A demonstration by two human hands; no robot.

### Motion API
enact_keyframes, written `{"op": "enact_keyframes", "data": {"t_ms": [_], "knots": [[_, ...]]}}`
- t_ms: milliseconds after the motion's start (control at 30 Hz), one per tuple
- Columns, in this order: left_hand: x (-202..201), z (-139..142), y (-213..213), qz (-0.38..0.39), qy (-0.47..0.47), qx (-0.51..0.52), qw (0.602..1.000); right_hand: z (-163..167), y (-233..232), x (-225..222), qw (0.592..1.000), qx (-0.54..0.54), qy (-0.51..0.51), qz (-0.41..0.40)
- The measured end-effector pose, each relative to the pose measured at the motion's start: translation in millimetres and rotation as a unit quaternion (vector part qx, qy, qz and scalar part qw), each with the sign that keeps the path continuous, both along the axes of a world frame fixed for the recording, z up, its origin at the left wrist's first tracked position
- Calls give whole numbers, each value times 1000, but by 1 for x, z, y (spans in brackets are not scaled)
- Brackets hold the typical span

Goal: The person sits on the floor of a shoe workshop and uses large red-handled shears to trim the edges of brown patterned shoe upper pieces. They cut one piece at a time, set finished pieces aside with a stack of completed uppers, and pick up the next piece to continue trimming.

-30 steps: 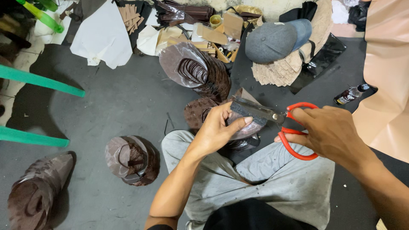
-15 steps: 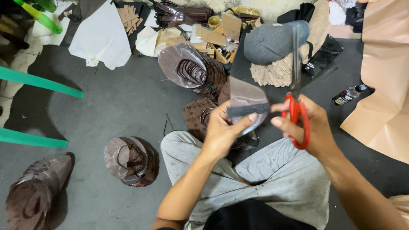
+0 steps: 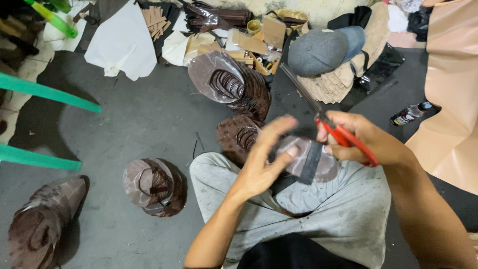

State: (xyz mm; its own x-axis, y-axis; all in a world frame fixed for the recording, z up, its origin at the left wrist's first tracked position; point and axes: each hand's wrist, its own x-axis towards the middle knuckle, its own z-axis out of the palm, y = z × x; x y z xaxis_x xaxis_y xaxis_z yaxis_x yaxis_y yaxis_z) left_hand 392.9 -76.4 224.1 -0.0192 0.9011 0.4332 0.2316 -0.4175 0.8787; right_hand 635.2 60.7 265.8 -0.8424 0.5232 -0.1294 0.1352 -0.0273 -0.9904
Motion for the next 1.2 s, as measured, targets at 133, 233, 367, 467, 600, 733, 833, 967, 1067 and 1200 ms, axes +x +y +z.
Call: {"op": "enact_keyframes", "data": {"t_ms": [133,233,367,467,600,733,833,967,1067,1200], "knots": [[4,0,3,-111,-80,-191,972,4,-9,-18,993,112,10,-21],[13,-10,7,-75,-255,-142,953,5,-23,-35,968,195,17,-154],[18,-14,11,-10,-305,-136,942,5,-38,-46,939,273,13,-211],[24,-6,8,13,-334,-117,935,2,-46,-51,941,243,11,-237],[21,5,6,6,-301,-128,945,2,-47,-53,951,205,37,-228],[10,4,6,-51,-238,-169,955,1,-46,-53,959,180,27,-218],[10,-3,8,12,-147,-174,974,-1,-47,-53,964,167,35,-205],[6,-9,10,55,-166,-145,974,-1,-44,-42,943,227,-39,-238],[-14,-6,14,67,-224,-152,960,10,-29,-19,877,408,-172,-188],[-41,8,17,54,-268,-147,951,15,-26,0,834,475,-245,-140]]}}
